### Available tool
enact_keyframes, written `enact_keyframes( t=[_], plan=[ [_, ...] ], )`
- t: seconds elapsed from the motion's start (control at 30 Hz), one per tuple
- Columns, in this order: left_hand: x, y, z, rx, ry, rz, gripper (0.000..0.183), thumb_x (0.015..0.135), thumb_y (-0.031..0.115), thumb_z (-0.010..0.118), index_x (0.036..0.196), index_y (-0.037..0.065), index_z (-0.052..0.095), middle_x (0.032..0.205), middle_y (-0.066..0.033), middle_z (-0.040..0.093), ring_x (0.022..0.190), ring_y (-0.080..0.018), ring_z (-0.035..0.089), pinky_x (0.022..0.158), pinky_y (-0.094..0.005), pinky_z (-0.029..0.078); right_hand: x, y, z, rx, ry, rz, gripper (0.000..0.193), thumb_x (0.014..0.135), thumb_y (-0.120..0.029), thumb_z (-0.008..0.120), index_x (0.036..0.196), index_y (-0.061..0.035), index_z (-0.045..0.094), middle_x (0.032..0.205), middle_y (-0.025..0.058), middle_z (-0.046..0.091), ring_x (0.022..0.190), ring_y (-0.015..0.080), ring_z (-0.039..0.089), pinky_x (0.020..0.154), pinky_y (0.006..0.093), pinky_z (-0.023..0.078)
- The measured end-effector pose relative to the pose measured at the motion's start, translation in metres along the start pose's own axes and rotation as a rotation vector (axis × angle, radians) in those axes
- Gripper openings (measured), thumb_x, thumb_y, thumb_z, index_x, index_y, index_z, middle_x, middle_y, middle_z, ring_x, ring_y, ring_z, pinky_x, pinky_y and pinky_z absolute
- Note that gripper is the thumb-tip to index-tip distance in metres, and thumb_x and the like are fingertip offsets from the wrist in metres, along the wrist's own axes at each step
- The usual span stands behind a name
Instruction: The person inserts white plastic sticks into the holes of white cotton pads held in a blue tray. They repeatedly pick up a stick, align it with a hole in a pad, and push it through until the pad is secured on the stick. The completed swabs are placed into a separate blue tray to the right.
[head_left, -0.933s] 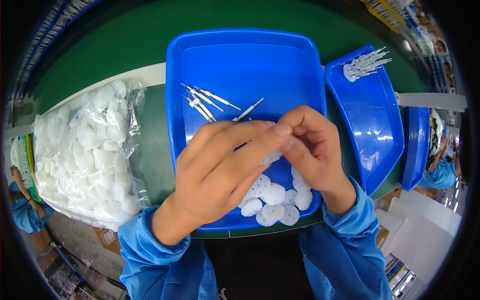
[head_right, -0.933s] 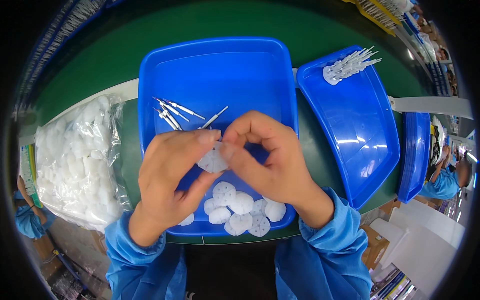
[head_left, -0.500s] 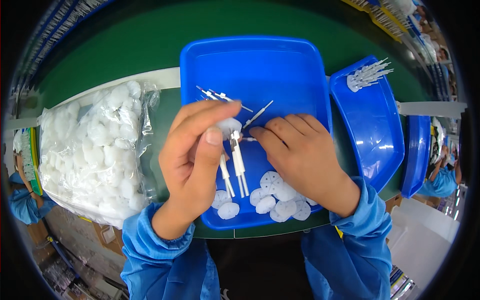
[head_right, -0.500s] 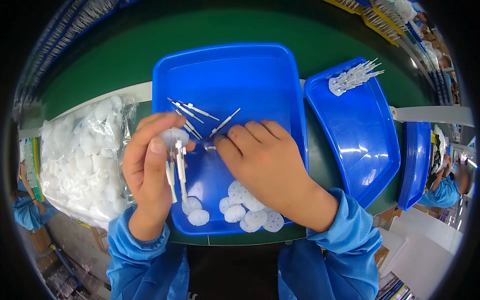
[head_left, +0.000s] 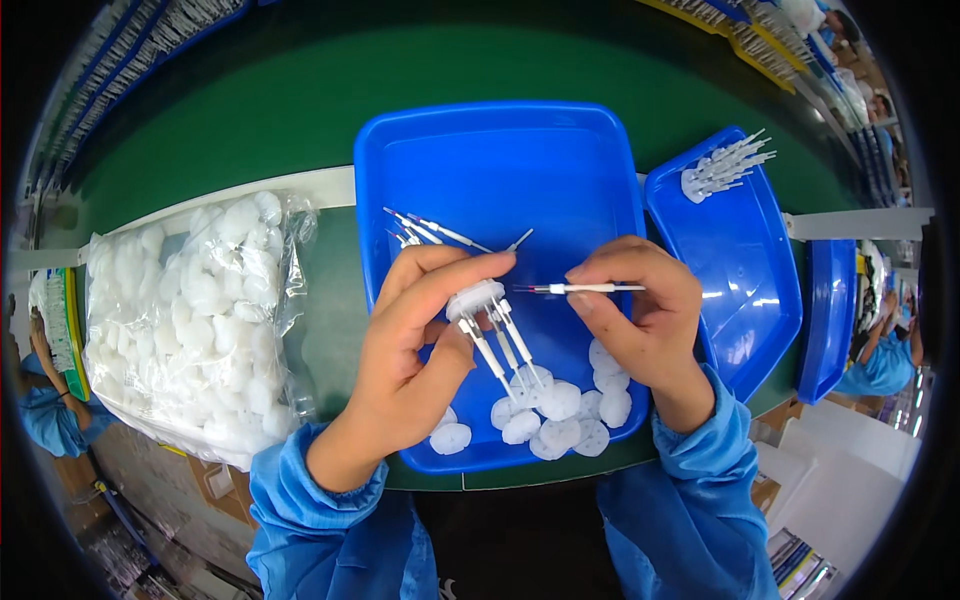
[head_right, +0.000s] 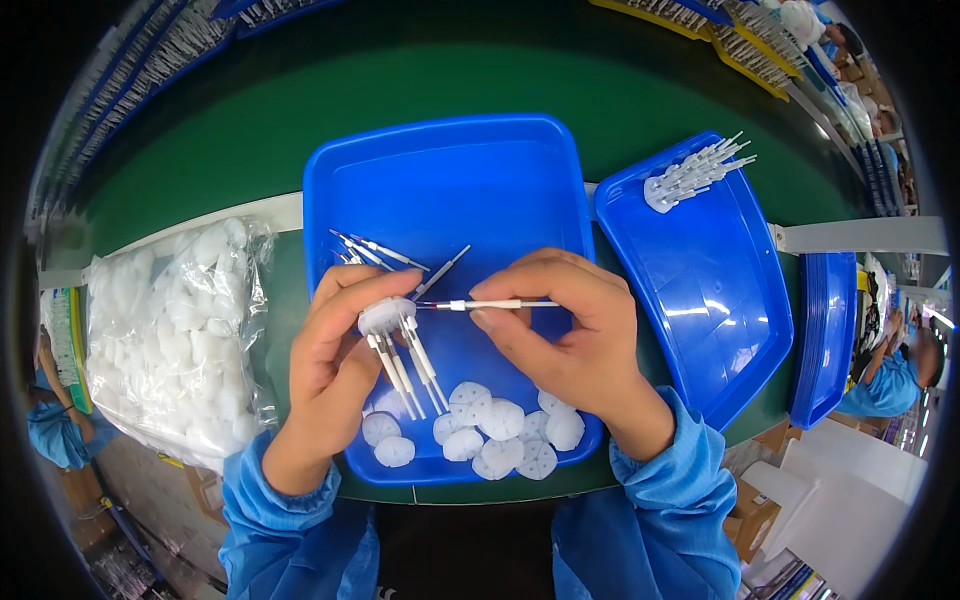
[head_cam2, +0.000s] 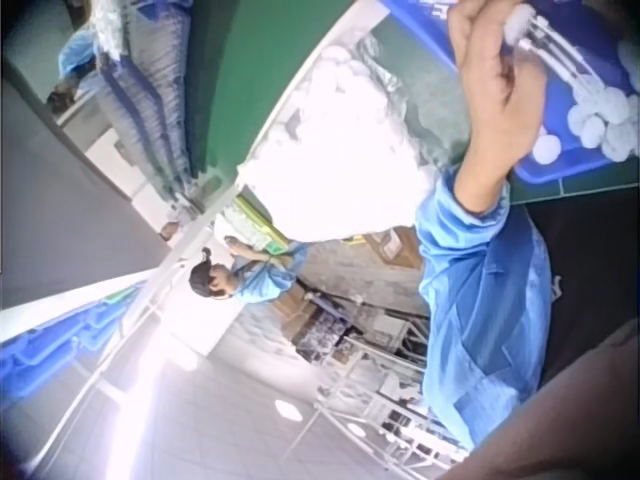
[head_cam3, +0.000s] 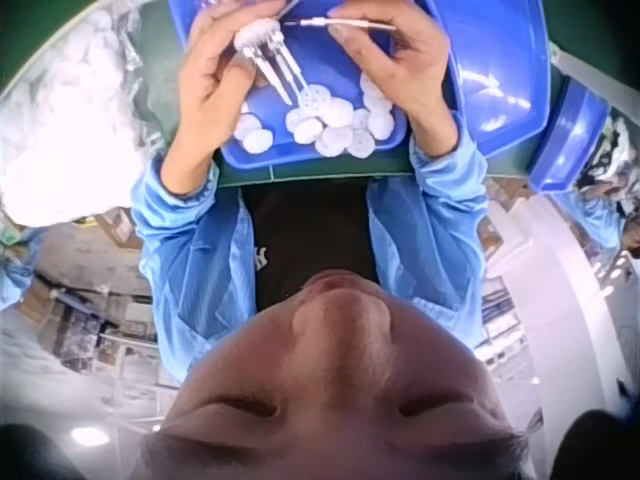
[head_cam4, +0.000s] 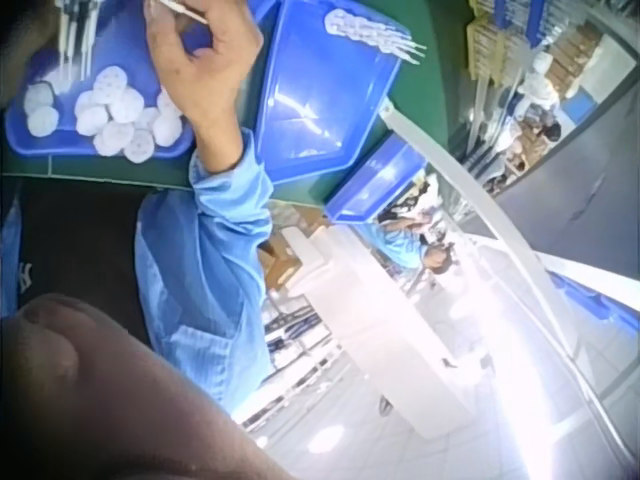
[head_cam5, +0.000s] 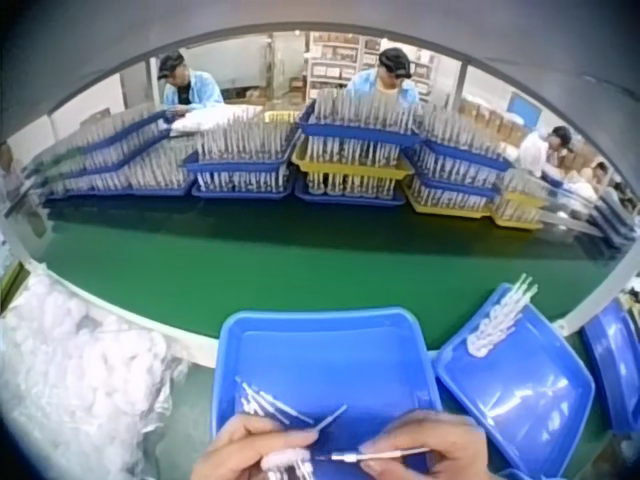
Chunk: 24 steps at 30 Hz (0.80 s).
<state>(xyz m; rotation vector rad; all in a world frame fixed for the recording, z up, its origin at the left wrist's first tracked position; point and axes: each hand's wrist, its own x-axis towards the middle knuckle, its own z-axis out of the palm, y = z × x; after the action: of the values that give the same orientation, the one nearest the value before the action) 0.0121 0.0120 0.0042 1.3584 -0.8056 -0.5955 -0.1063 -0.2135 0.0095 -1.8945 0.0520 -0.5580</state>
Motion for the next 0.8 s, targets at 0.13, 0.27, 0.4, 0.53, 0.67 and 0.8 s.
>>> enact_keyframes(
  t=[0.13,0.27,0.4,0.53,0.67,0.8],
  plan=[
    [-0.001,0.001,0.006,-0.035,0.051,-0.094,0.058,0.093,-0.014,0.052,0.148,0.001,0.064,0.128,-0.0107,0.057,0.108,-0.0146,0.066,0.083,-0.0231,0.058,0.002,-0.006,0.005,0.008,-0.021,-0.07,0.023,0.082,0.003,0.088,0.104,-0.0041,0.083,0.094,0.0067,0.078,0.072,0.0144,0.071,0.067,0.027,0.056],
    [-0.004,-0.002,0.01,-0.037,0.112,-0.141,0.052,0.095,-0.013,0.061,0.145,0.001,0.065,0.124,-0.0106,0.064,0.106,-0.0134,0.069,0.078,-0.0227,0.059,-0.004,-0.003,0.011,-0.326,-0.045,-0.139,0.026,0.08,-0.007,0.092,0.105,-0.0098,0.085,0.085,0.0061,0.076,0.068,0.0194,0.071,0.064,0.0309,0.054],
    [-0.002,-0.003,0.007,0.056,0.164,-0.026,0.04,0.096,-0.011,0.066,0.134,0.0,0.072,0.121,-0.0118,0.067,0.103,-0.0149,0.071,0.077,-0.0237,0.061,-0.002,-0.006,0.008,-0.374,-0.122,-0.143,0.027,0.082,-0.012,0.09,0.109,-0.0117,0.085,0.071,0.0026,0.072,0.062,0.0193,0.07,0.06,0.031,0.051],
    [0.0,0.0,0.004,0.103,0.179,-0.007,0.035,0.096,-0.008,0.068,0.129,-0.001,0.075,0.122,-0.0123,0.068,0.103,-0.0165,0.072,0.077,-0.0249,0.063,-0.004,-0.007,0.009,-0.365,-0.11,-0.141,0.028,0.083,-0.012,0.09,0.11,-0.0118,0.084,0.067,0.0012,0.071,0.058,0.0182,0.069,0.059,0.0306,0.05],
    [0.001,0.003,0.004,0.117,0.193,0.005,0.034,0.095,-0.006,0.071,0.129,-0.001,0.076,0.123,-0.0131,0.069,0.106,-0.0179,0.073,0.079,-0.0256,0.064,-0.008,-0.006,0.012,-0.309,-0.104,-0.082,0.025,0.084,-0.007,0.087,0.109,-0.0069,0.084,0.064,0.0011,0.069,0.054,0.0141,0.063,0.056,0.03,0.044],
    [0.001,-0.001,0.004,0.224,0.167,0.053,0.039,0.091,-0.008,0.074,0.128,0.0,0.077,0.121,-0.0137,0.069,0.104,-0.019,0.073,0.078,-0.0269,0.063,-0.011,-0.005,0.012,-0.268,-0.099,-0.042,0.025,0.085,-0.007,0.087,0.109,-0.007,0.084,0.059,-0.0002,0.063,0.051,0.0136,0.059,0.053,0.03,0.043]
  ],
)
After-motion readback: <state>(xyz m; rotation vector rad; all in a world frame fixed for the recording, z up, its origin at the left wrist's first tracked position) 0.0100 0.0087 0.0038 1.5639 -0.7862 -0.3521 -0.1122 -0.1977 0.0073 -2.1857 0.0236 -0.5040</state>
